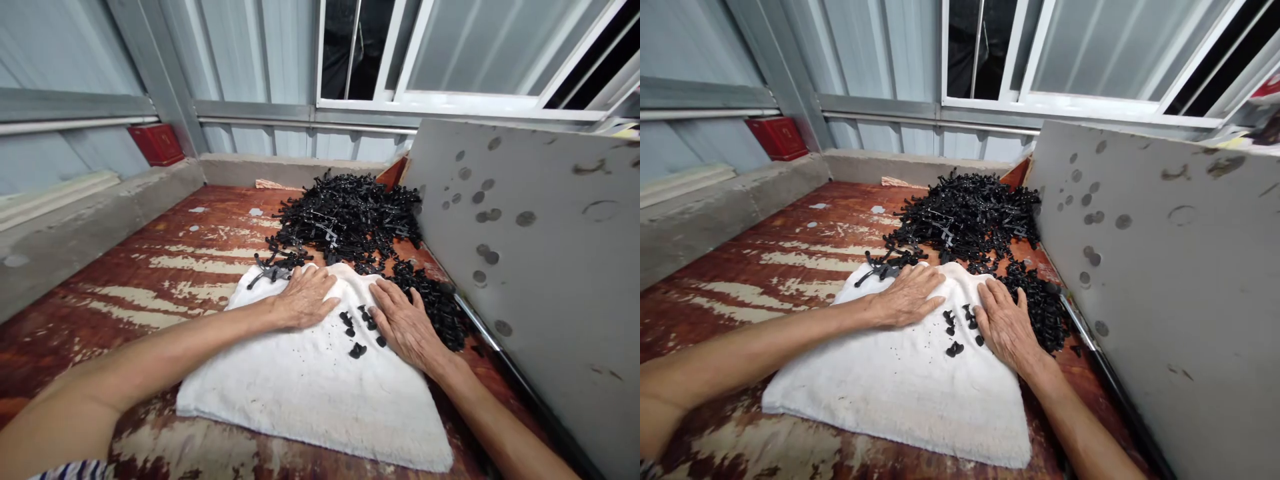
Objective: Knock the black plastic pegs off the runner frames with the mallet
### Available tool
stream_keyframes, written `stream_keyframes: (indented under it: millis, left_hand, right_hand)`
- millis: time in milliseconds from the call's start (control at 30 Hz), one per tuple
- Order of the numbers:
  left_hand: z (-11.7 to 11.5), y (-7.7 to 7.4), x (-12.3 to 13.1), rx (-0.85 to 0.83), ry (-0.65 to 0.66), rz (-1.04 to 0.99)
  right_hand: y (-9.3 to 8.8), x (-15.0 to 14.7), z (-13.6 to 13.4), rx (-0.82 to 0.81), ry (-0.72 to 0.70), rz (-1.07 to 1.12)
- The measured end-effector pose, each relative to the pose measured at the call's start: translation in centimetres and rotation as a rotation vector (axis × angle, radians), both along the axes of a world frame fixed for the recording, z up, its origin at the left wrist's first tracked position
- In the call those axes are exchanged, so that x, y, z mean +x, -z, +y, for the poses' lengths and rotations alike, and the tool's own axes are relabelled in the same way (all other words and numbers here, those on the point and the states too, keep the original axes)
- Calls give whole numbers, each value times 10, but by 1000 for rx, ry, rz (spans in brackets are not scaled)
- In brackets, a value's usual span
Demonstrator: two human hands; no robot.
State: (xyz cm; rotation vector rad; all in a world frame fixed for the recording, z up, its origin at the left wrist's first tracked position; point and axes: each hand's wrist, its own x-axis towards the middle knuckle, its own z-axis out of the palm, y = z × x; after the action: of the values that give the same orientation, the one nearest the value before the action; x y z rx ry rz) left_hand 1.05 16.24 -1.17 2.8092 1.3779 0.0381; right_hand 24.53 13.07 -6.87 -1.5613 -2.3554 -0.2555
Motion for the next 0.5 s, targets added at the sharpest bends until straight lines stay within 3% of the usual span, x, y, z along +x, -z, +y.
stream_keyframes:
  millis: [133,267,500]
  left_hand:
    - [25,-18,18,-118,-68,11]
    - [55,-33,45,-254,-221,56]
    - [77,-39,90,-254,-434,44]
  right_hand:
    - [-1,-1,0,0,5,-4]
    - [-2,-1,-1,-11,3,-11]
    - [-2,-1,-1,-28,1,-13]
